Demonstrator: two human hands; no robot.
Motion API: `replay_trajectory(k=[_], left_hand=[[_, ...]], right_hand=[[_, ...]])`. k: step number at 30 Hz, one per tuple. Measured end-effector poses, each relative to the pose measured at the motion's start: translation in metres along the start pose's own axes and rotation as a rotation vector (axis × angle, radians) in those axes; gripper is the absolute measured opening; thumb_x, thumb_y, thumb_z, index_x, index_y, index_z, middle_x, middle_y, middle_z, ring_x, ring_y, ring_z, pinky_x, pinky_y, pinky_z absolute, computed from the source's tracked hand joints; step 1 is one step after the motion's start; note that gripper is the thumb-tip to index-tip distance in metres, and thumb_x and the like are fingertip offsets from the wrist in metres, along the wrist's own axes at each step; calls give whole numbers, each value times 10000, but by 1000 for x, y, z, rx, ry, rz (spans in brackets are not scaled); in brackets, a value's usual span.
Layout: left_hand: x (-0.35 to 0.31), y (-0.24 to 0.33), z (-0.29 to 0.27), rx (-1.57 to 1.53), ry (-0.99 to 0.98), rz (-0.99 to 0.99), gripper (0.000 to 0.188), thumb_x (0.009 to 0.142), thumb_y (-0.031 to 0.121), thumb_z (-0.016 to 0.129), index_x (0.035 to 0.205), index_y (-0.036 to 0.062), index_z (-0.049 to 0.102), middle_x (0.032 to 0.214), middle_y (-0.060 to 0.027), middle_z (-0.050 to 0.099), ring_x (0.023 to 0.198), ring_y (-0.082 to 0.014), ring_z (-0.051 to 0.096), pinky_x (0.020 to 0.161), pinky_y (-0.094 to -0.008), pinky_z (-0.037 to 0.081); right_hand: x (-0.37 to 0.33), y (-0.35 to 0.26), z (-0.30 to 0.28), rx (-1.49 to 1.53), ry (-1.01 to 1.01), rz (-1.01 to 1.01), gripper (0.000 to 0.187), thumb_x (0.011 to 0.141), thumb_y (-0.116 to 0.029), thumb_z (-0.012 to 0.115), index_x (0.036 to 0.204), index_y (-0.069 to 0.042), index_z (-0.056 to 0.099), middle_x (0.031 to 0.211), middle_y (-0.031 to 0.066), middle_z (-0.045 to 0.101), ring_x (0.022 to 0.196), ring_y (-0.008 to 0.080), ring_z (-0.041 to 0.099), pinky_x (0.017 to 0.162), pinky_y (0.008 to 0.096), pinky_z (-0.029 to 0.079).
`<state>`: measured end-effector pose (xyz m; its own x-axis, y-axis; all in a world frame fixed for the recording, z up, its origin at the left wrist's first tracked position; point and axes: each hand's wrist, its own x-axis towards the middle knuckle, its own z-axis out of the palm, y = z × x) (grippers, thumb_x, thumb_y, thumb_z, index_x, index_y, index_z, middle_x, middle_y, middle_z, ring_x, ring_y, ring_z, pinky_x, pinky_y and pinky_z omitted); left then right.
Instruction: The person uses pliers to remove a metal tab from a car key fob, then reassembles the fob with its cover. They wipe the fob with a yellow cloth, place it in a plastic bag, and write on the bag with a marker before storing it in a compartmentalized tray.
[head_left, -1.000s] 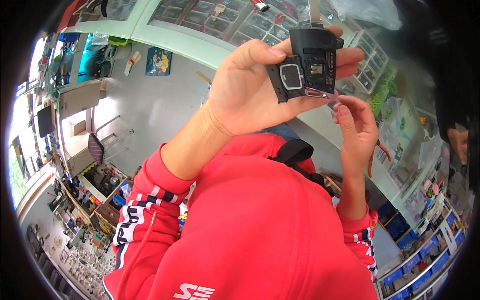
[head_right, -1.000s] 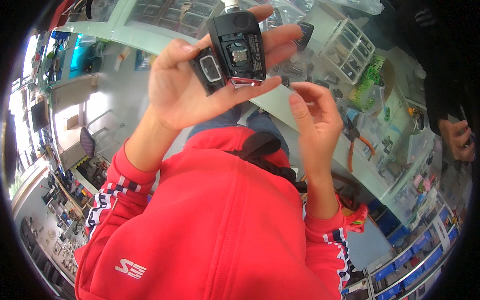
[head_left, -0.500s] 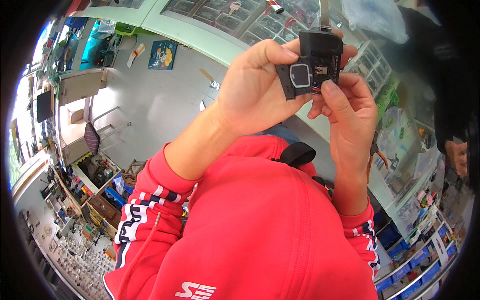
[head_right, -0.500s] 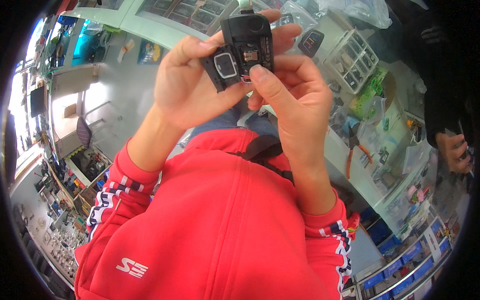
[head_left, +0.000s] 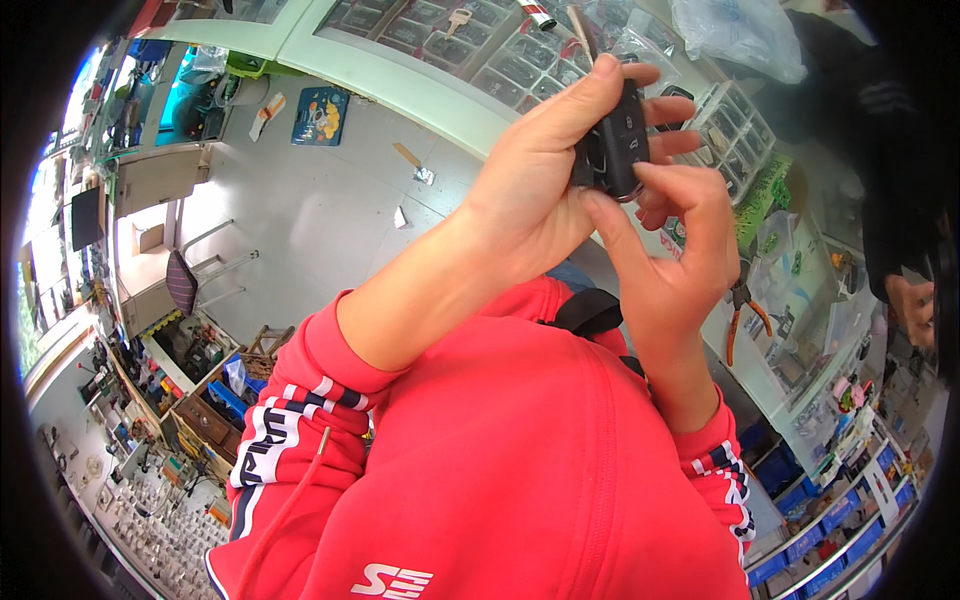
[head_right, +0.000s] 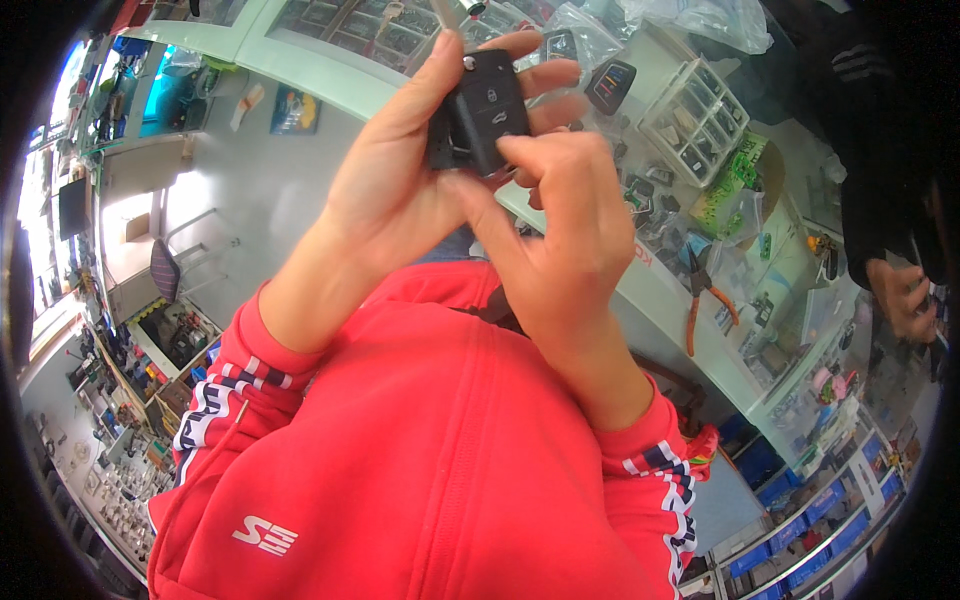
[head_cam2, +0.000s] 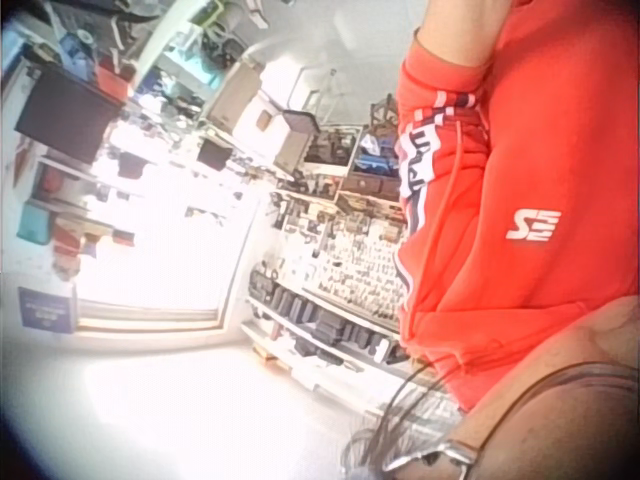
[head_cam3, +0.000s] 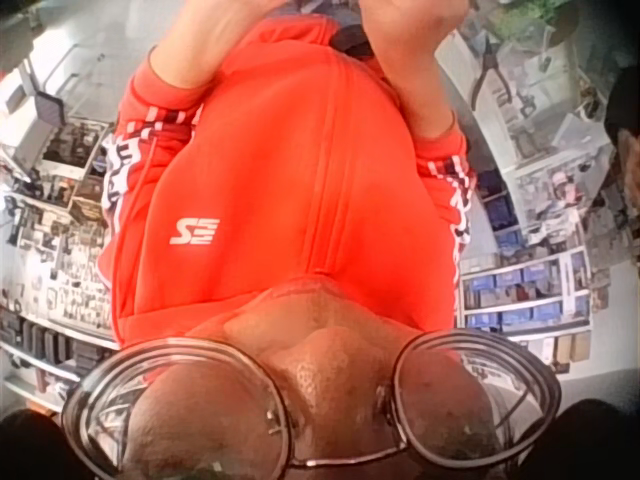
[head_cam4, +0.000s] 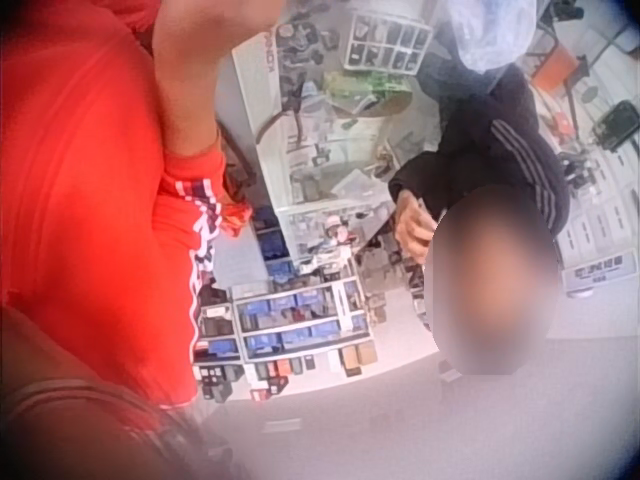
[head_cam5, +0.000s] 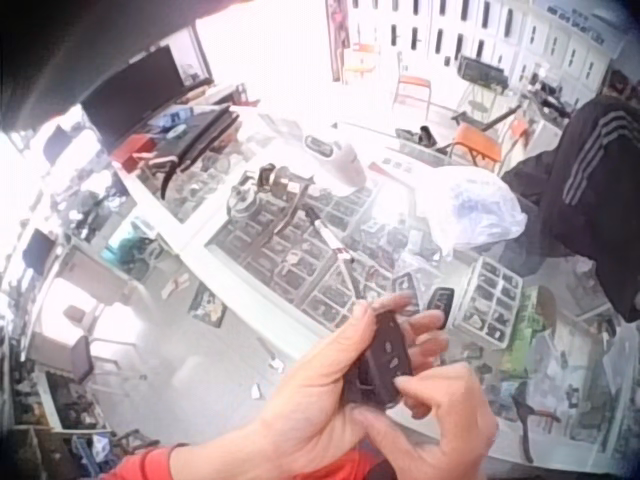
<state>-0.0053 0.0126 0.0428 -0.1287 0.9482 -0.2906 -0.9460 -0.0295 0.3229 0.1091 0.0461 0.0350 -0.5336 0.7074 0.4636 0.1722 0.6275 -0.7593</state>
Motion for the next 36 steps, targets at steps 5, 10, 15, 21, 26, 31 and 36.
replay_trajectory(k=[5,10,15,21,26,31,36], left_hand=[[4,0,0,-42,-62,-40,520,901,444,366,1195,17,401,1147,-162,512,985,-222,532,746,-355,486],[5,1,-5,124,-192,-56,532,901,462,348,1217,38,401,1148,-129,526,831,-163,586,505,-261,478],[6,-5,-4,126,-137,-38,516,905,461,338,1226,62,405,1123,-106,545,762,-129,587,432,-210,429],[7,-8,-4,150,-153,-50,508,911,454,329,1224,61,406,1107,-100,551,733,-109,571,441,-209,428],[7,-9,-3,156,-139,-60,513,913,454,321,1226,57,403,1108,-100,552,719,-107,566,450,-211,425],[4,-8,-4,231,-48,-33,468,919,409,355,1159,17,444,1014,-92,571,741,-125,568,504,-235,444],[-1,-4,-8,416,60,9,337,906,306,443,1006,-9,510,849,-71,575,697,-123,554,546,-261,458]], right_hand=[[2,-4,-7,346,93,344,283,708,-79,709,927,-22,538,784,41,561,648,88,524,538,216,423],[7,-3,-15,906,-106,825,230,782,-84,632,952,36,535,806,69,596,623,89,566,530,212,472],[9,-1,-15,937,-98,842,174,793,-53,593,921,53,543,799,81,598,600,92,565,523,225,487],[8,-4,-13,828,-76,760,164,777,-93,531,876,38,540,728,89,588,543,94,516,527,258,485],[8,-5,-13,763,-70,777,154,773,-90,533,862,35,537,735,89,587,532,93,513,515,248,475],[7,-3,-12,780,-39,749,161,780,-78,548,895,35,540,755,89,592,552,98,536,521,242,486],[6,0,-13,724,-20,698,188,803,-83,567,949,34,540,791,86,598,593,102,563,528,243,502]])
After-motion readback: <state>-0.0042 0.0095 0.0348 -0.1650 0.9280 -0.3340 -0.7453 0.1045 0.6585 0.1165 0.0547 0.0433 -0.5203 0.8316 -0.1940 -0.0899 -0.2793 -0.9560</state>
